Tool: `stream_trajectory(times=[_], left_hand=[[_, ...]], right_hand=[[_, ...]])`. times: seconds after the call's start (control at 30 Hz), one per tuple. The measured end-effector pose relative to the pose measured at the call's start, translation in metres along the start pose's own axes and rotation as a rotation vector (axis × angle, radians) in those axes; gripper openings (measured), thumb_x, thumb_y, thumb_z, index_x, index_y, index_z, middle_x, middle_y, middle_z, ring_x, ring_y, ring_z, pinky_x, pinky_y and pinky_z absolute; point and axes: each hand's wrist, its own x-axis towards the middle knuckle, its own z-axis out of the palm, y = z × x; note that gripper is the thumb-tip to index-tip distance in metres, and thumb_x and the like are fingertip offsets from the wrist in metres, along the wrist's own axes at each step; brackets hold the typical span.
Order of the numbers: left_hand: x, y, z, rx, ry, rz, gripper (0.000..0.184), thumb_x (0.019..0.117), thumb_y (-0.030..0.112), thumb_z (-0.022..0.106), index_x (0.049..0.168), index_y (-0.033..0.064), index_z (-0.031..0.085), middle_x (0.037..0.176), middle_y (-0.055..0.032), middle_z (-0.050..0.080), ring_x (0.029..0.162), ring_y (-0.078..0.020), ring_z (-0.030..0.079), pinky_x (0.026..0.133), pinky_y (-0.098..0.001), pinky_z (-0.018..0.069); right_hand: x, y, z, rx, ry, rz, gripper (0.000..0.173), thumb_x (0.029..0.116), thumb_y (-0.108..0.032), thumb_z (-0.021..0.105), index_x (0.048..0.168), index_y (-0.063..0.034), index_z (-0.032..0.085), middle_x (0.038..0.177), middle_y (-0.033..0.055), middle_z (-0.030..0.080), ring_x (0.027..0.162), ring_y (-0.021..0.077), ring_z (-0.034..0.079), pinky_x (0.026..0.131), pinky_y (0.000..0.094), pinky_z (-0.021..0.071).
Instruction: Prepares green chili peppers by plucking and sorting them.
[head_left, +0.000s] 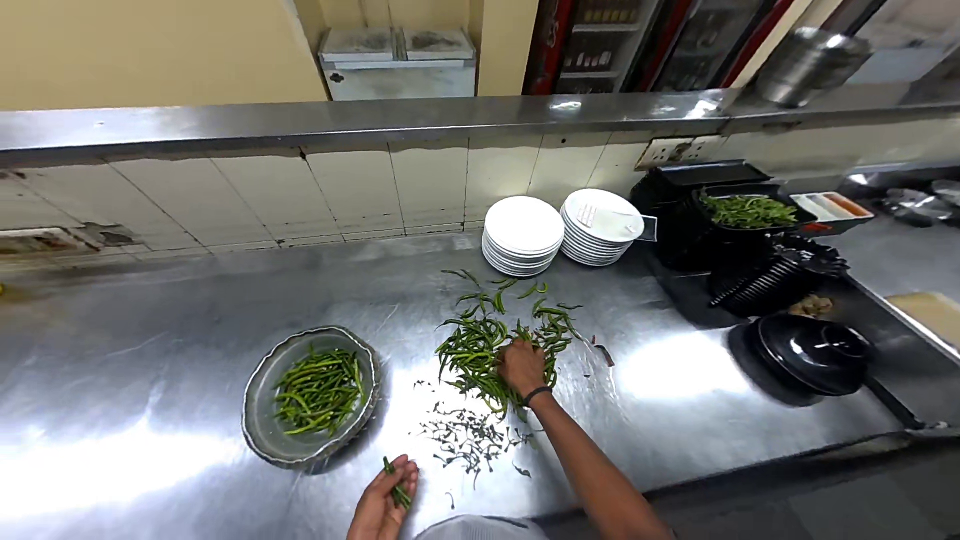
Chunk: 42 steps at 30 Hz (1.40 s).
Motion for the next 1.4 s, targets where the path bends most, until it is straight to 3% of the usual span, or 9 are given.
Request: stream_trajectory(times=[0.2, 0.27, 0.33, 0.43, 0.53, 0.77, 1.03, 1.2, 1.4], left_hand=[[-0.001, 0.0, 0.011, 0.026, -0.018, -0.028, 0.022, 0.1053, 0.003, 0.045, 0.123, -0.0015, 0.057, 0.094, -0.0125, 0.071, 0.079, -0.018, 0.071, 0.072, -0.0302, 0.0604], [0.001, 0.004, 0.01, 0.023, -0.016, -0.014, 0.022, 0.105, 0.002, 0.045, 0.123, -0.002, 0.057, 0.094, -0.0131, 0.071, 0.079, -0.0185, 0.071, 0.072, -0.0306, 0.0606], [0.004, 0.006, 0.009, 0.019, -0.008, -0.01, 0.022, 0.1049, 0.003, 0.045, 0.122, -0.0017, 0.057, 0.094, -0.0126, 0.072, 0.077, -0.0179, 0.071, 0.07, -0.0297, 0.0604], [0.007, 0.005, 0.011, 0.049, -0.014, -0.039, 0.022, 0.1045, 0.003, 0.046, 0.122, -0.0016, 0.057, 0.094, -0.0128, 0.071, 0.076, -0.0169, 0.07, 0.067, -0.0282, 0.0595], [0.01, 0.005, 0.019, 0.087, -0.08, -0.047, 0.023, 0.104, 0.002, 0.047, 0.124, -0.0019, 0.056, 0.095, -0.013, 0.071, 0.076, -0.0174, 0.07, 0.067, -0.0286, 0.0591], [0.015, 0.002, 0.03, 0.156, -0.217, -0.02, 0.028, 0.0998, -0.002, 0.056, 0.127, -0.0032, 0.056, 0.099, -0.0145, 0.07, 0.078, -0.0168, 0.069, 0.069, -0.0274, 0.0588], [0.015, 0.002, 0.034, 0.151, -0.188, -0.009, 0.02, 0.1041, 0.005, 0.053, 0.121, -0.0023, 0.06, 0.092, -0.011, 0.068, 0.069, -0.0121, 0.064, 0.06, -0.0226, 0.0548], [0.017, -0.003, 0.028, 0.117, -0.127, -0.021, 0.015, 0.1035, 0.004, 0.055, 0.117, -0.0021, 0.06, 0.088, -0.0102, 0.067, 0.064, -0.0113, 0.063, 0.057, -0.0215, 0.0536], [0.018, -0.007, 0.02, 0.123, -0.157, -0.037, 0.025, 0.0972, -0.005, 0.059, 0.122, -0.0025, 0.056, 0.094, -0.0111, 0.066, 0.073, -0.0148, 0.066, 0.067, -0.0267, 0.0583]], right_hand=[[0.0, 0.001, -0.004, 0.123, 0.05, -0.026, 0.022, 0.0887, -0.037, 0.072, 0.095, -0.0163, 0.077, 0.114, 0.0121, 0.068, 0.117, 0.034, 0.058, 0.096, 0.0599, 0.0424], [-0.007, 0.003, -0.011, 0.443, 0.1, -0.058, 0.022, 0.0888, -0.036, 0.075, 0.097, -0.0158, 0.077, 0.11, 0.0093, 0.069, 0.111, 0.0296, 0.061, 0.094, 0.0574, 0.0456], [-0.013, 0.001, -0.012, 0.89, 0.105, -0.05, 0.022, 0.0922, -0.027, 0.076, 0.099, -0.0071, 0.073, 0.096, 0.0086, 0.069, 0.087, 0.0213, 0.065, 0.079, 0.0442, 0.0544], [-0.031, -0.002, -0.01, 1.619, -0.125, 0.092, 0.011, 0.1025, -0.009, 0.059, 0.108, 0.0001, 0.063, 0.094, 0.0114, 0.071, 0.074, 0.0148, 0.065, 0.066, 0.0283, 0.054], [-0.048, -0.008, -0.002, 1.946, -0.303, 0.24, 0.016, 0.1049, -0.007, 0.052, 0.118, -0.0006, 0.059, 0.094, 0.013, 0.071, 0.071, 0.0151, 0.066, 0.064, 0.0272, 0.0555], [-0.083, -0.024, 0.02, 2.07, -0.469, 0.234, 0.022, 0.1045, -0.008, 0.052, 0.126, -0.0044, 0.054, 0.099, 0.0131, 0.07, 0.074, 0.0162, 0.067, 0.065, 0.0274, 0.056], [-0.101, -0.044, 0.028, 1.813, -0.524, 0.24, 0.048, 0.0963, -0.005, 0.069, 0.14, -0.0032, 0.049, 0.096, 0.0132, 0.069, 0.076, 0.0181, 0.069, 0.069, 0.0303, 0.0592], [-0.108, -0.053, 0.027, 1.849, -0.563, 0.236, 0.02, 0.1028, -0.012, 0.061, 0.118, 0.0015, 0.059, 0.091, 0.0133, 0.07, 0.079, 0.0226, 0.072, 0.075, 0.0362, 0.0622], [-0.117, -0.066, 0.023, 1.955, -0.585, 0.266, 0.025, 0.1074, -0.01, 0.051, 0.121, 0.0087, 0.06, 0.096, 0.0185, 0.072, 0.087, 0.0277, 0.074, 0.086, 0.0412, 0.0623]])
